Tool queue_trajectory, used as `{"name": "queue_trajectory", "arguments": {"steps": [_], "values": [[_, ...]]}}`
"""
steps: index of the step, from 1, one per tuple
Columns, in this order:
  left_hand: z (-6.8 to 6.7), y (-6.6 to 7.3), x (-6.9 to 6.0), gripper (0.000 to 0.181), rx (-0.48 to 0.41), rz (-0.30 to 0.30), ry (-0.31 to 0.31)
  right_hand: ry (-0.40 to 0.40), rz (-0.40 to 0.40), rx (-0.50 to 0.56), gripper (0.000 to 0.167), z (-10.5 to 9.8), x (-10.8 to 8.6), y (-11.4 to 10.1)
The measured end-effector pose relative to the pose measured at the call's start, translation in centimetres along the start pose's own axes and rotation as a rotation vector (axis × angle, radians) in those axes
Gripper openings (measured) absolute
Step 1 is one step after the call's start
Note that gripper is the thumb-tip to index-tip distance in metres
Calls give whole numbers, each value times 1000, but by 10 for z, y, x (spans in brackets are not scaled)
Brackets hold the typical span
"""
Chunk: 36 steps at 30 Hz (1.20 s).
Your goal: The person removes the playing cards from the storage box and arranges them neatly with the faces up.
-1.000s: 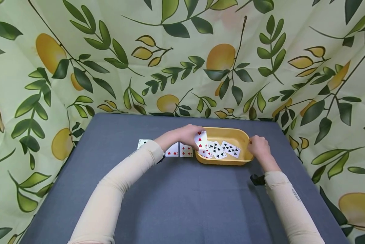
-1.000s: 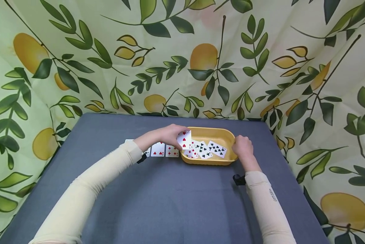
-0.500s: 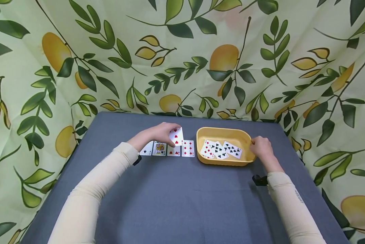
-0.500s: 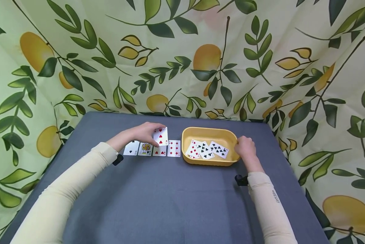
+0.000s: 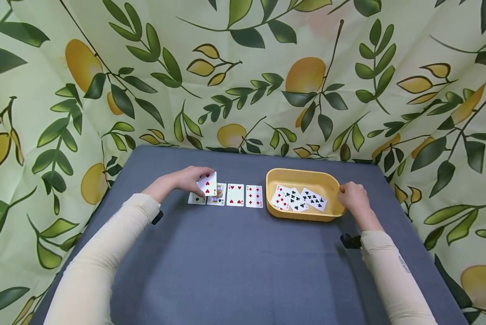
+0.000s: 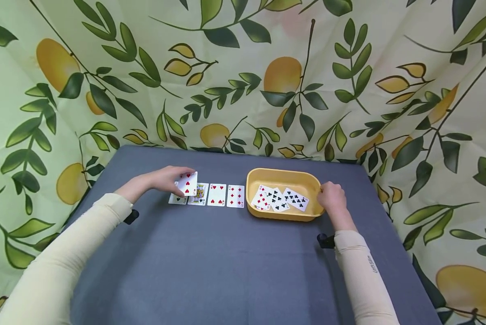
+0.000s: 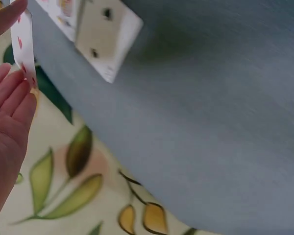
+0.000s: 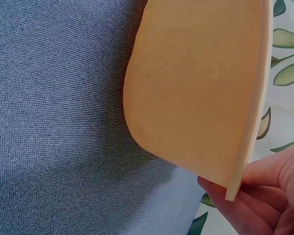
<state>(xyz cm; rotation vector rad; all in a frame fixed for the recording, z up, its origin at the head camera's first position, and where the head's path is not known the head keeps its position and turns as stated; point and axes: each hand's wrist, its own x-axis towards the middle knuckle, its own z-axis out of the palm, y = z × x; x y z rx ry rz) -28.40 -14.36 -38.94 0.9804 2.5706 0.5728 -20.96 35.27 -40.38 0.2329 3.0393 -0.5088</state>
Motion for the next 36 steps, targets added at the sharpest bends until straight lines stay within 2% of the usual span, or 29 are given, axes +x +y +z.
{"name": "queue_trajectory", "arguments": {"steps": [6,11,17,25,29,36], "values": [[2,-24,-18,76,-5,-39,-3,-8,20,10,26,-1,1,1],[5,-44,-33,75,-11,-68,8,-20,34,10,22,-3,1,0],[10,-61,-44,72,-16,-78,8,-22,42,5,19,-2,1,1],[17,-73,-50,72,-11,-105,-27,-23,44,6,16,0,2,-3],[16,-74,-50,73,-33,-128,-37,-25,48,1,16,-1,2,-4],[15,-75,-49,75,-28,-125,-67,-13,36,-3,16,1,2,-3]]}}
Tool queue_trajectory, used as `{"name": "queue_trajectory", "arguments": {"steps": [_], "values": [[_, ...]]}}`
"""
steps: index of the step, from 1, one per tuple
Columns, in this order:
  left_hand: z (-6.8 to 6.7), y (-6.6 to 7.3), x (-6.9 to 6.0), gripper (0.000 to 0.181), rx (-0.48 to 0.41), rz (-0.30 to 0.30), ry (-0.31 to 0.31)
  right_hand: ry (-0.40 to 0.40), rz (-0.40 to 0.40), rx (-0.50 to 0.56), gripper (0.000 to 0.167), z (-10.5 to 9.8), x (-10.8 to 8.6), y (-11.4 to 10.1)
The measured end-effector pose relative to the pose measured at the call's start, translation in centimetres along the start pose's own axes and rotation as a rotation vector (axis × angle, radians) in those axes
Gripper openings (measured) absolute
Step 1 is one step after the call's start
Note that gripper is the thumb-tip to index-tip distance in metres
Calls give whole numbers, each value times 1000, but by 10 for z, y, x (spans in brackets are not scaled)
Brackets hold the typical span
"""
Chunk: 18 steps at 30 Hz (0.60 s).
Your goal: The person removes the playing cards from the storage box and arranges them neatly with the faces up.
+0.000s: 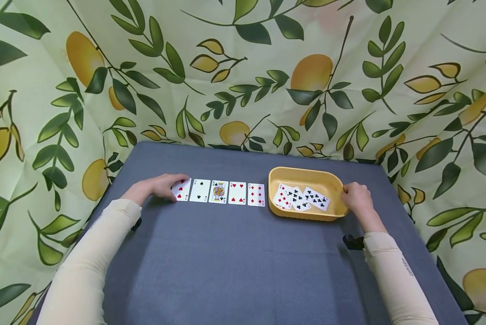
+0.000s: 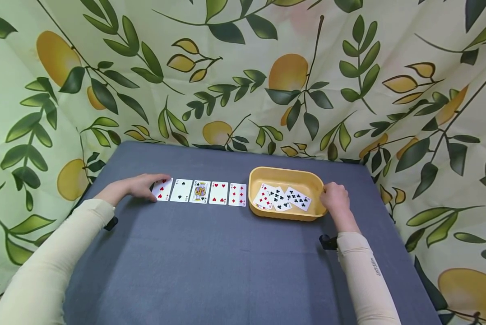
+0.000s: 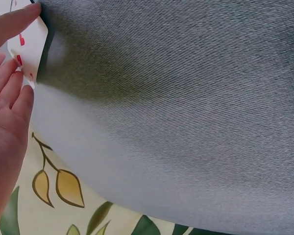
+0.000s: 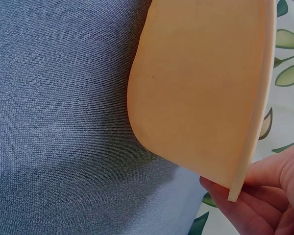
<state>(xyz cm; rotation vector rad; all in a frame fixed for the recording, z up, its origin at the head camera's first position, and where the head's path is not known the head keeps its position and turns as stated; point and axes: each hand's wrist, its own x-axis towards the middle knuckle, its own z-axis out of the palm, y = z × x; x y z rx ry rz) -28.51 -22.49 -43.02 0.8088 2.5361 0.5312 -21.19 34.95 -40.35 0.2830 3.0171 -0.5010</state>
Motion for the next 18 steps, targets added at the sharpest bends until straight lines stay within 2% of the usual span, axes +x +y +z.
{"name": "queue_trajectory", "arguments": {"steps": [11,18], "values": [[-3,3,3,78,8,-55,-53,13,-6,12,17,0,-1,2],[-2,4,1,79,-29,-58,-56,28,-19,13,18,2,-1,4]]}}
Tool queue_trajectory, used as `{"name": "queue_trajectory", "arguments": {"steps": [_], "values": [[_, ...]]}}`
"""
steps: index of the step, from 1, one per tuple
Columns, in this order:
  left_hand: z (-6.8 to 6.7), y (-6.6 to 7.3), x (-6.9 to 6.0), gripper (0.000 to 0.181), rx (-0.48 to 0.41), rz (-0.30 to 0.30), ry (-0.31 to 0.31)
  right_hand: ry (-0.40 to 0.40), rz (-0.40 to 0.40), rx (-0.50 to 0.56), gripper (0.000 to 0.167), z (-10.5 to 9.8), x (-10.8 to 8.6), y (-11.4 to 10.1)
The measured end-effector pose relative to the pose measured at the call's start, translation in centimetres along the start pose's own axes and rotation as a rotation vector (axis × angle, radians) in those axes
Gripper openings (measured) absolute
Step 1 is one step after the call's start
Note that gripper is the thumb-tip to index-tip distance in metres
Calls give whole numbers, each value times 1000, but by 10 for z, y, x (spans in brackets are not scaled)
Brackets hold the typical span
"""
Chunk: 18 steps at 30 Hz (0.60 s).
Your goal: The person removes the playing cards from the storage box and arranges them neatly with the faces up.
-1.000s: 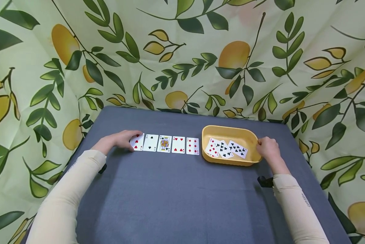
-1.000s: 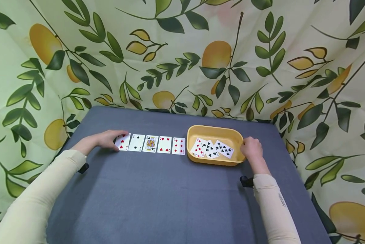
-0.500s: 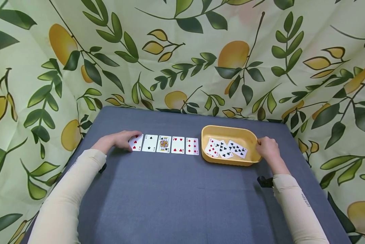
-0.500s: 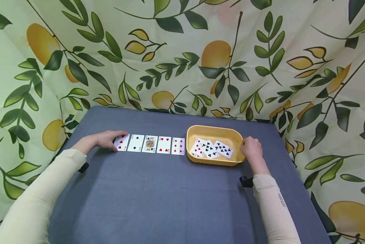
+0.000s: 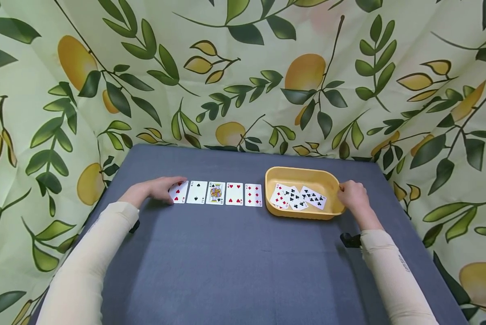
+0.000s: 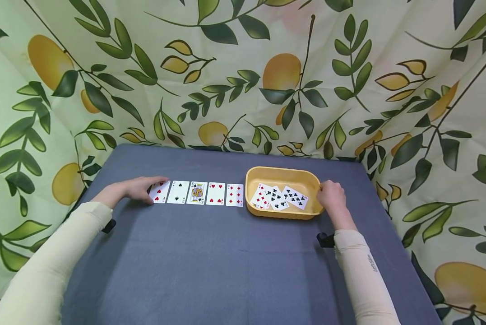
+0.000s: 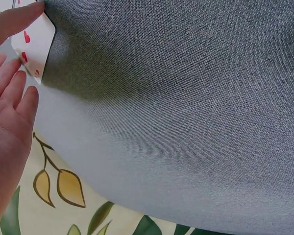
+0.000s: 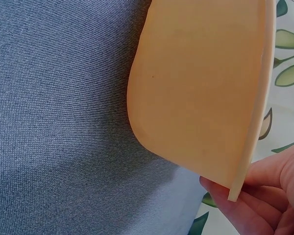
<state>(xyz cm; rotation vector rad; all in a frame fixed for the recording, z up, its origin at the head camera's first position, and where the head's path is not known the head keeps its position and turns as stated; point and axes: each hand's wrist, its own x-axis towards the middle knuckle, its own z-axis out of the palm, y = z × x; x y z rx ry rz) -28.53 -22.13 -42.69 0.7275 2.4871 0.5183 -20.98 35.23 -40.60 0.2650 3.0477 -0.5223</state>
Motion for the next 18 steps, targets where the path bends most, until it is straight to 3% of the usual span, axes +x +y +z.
{"name": "queue_trajectory", "arguments": {"steps": [6,13,18], "values": [[2,-1,-3,79,-48,0,39,16,-18,-4,30,0,-2,2],[5,-1,-3,73,-73,77,222,16,-16,11,34,-1,-2,1],[8,4,0,75,-129,97,309,15,-8,3,30,0,-1,-1]]}}
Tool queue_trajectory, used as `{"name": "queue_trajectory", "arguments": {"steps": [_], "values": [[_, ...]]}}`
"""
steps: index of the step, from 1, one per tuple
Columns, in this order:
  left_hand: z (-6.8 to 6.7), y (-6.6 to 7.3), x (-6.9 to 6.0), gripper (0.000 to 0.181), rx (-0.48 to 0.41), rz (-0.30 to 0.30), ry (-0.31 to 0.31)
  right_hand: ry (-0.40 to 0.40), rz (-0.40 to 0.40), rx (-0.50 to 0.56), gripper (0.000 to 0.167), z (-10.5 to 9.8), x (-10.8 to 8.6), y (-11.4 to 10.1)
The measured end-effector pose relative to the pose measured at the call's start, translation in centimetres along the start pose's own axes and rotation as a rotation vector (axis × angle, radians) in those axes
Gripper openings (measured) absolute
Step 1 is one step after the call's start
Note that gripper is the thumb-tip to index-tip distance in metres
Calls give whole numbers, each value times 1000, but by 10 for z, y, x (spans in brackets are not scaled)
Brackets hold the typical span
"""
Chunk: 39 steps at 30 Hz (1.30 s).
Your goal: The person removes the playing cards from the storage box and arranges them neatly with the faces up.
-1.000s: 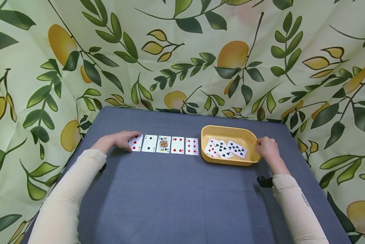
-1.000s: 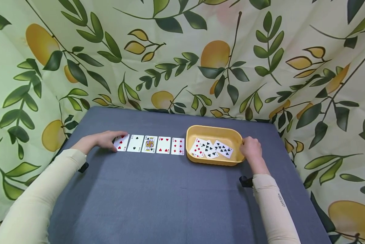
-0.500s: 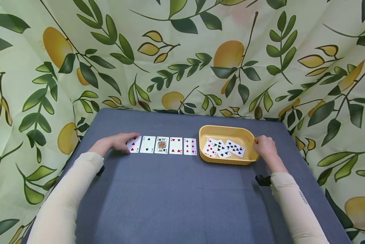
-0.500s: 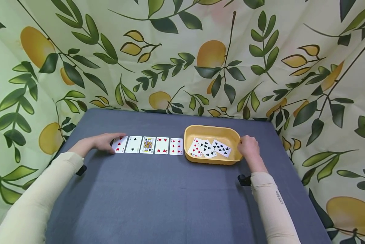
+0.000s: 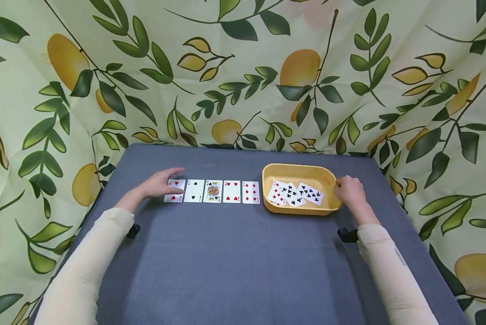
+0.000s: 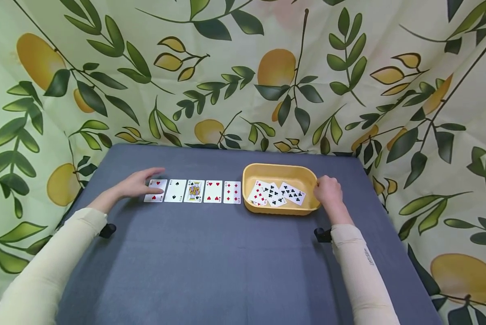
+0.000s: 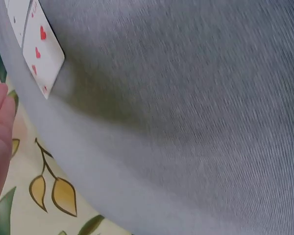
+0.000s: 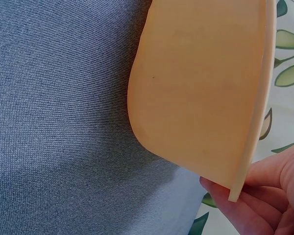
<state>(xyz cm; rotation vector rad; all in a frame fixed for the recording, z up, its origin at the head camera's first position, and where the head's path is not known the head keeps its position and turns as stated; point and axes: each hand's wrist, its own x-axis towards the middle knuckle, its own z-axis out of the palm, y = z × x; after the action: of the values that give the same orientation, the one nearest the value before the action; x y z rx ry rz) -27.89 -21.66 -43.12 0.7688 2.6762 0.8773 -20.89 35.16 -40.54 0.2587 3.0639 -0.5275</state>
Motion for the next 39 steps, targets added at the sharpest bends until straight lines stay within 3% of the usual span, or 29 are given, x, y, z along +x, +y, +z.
{"name": "queue_trajectory", "arguments": {"steps": [6,17,29,39], "values": [[8,12,5,80,-103,-21,87,2,-13,-10,30,0,1,0],[20,50,21,82,-259,-47,201,-11,15,-2,22,-1,0,-1],[41,86,45,76,-396,-7,218,-10,7,-2,24,0,1,1],[65,127,75,70,-413,55,207,-10,16,-6,23,0,1,1]]}}
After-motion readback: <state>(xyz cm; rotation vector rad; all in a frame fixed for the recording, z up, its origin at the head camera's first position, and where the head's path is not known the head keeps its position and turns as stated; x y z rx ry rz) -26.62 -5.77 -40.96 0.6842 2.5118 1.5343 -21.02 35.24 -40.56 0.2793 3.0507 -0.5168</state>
